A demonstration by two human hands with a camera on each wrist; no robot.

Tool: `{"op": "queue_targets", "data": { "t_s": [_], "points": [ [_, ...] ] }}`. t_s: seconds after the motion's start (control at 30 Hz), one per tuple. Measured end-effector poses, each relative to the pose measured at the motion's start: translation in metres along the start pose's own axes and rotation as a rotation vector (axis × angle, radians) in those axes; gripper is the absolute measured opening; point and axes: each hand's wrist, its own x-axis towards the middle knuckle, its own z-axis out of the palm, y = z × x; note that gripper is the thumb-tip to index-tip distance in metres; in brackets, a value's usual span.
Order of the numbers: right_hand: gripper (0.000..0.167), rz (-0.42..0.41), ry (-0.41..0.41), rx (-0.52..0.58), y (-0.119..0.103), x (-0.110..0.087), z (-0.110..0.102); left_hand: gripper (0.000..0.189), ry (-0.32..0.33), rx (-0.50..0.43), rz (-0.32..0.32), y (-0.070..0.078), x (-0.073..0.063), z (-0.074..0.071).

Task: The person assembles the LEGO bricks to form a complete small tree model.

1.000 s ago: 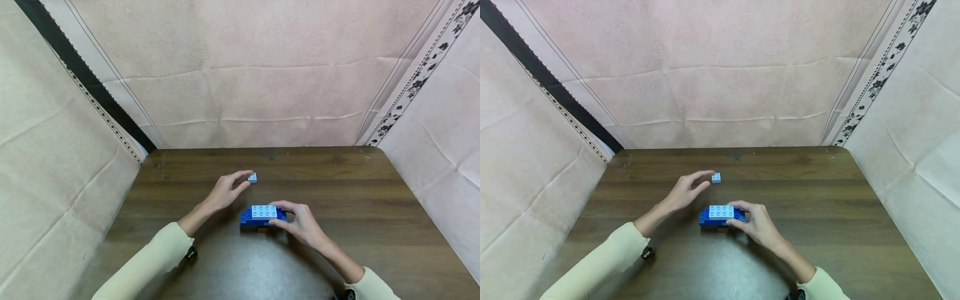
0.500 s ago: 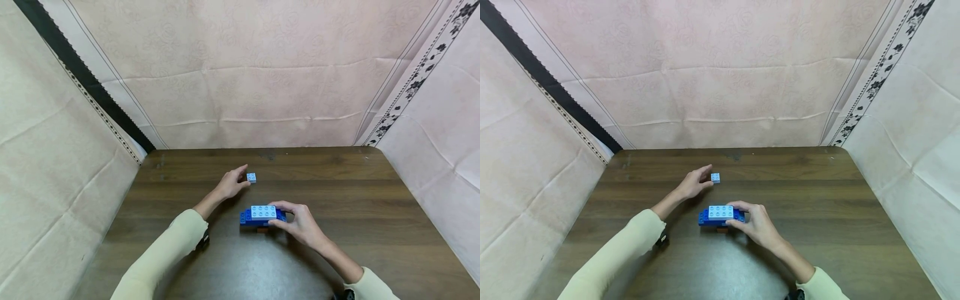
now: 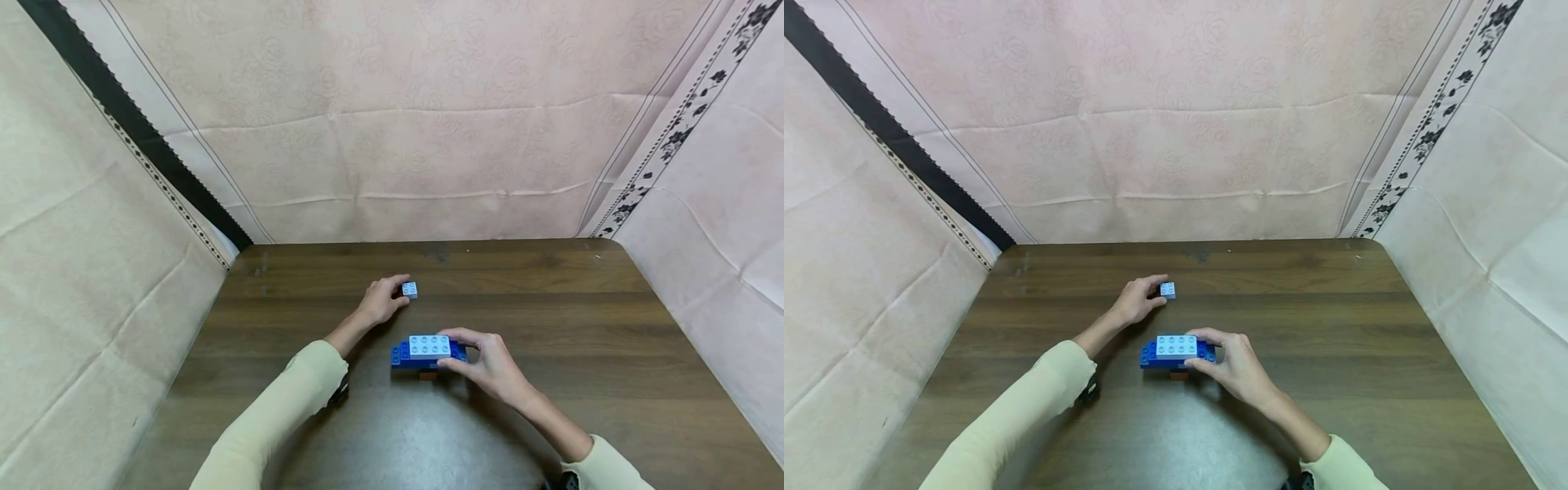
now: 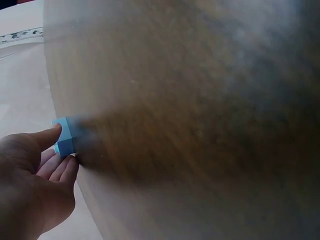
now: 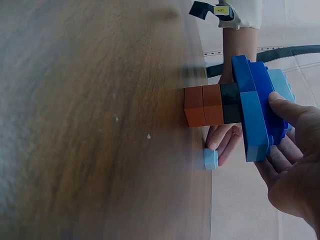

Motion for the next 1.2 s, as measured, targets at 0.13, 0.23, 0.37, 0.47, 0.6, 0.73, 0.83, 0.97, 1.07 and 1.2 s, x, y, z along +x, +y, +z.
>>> {"op": "queue_targets", "data": {
  "t_s": [0.13,0.23,0.37,0.47,0.6,0.73,0.83,0.97,1.07,1.2],
  "points": [
    [0.037,-0.005,0.001,-0.002,0.000,0.000,0.000,0.048,0.041,0.039,0.006,-0.001,0.001,0.001],
    [0.037,-0.003,0.001,-0.002,0.000,0.000,0.000,0.042,0.054,0.047,0.007,-0.001,0.001,0.001],
    [0.037,0.009,0.001,-0.001,0.000,-0.001,0.000,0.038,0.047,0.037,0.021,0.001,-0.003,-0.003],
    [0.038,0.021,0.002,0.000,-0.001,-0.002,-0.001,0.038,0.038,0.014,0.053,0.003,-0.009,-0.006],
    [0.039,0.023,0.000,-0.004,-0.002,-0.003,-0.002,0.039,0.026,-0.033,0.119,0.006,-0.021,-0.011],
    [0.039,0.017,-0.002,-0.006,-0.003,-0.003,-0.002,0.040,0.016,-0.078,0.176,0.013,-0.034,-0.016],
    [0.039,0.014,-0.003,-0.007,-0.003,-0.003,-0.002,0.040,0.011,-0.116,0.212,0.020,-0.045,-0.020],
    [0.039,0.003,-0.004,-0.006,-0.002,-0.003,-0.001,0.040,0.023,-0.166,0.266,0.031,-0.059,-0.027],
    [0.039,-0.006,-0.005,-0.005,-0.002,-0.002,-0.001,0.039,0.034,-0.196,0.299,0.039,-0.071,-0.033],
    [0.038,-0.005,-0.008,-0.004,-0.002,-0.001,-0.001,0.039,0.021,-0.225,0.320,0.048,-0.085,-0.039]
  ]
}}
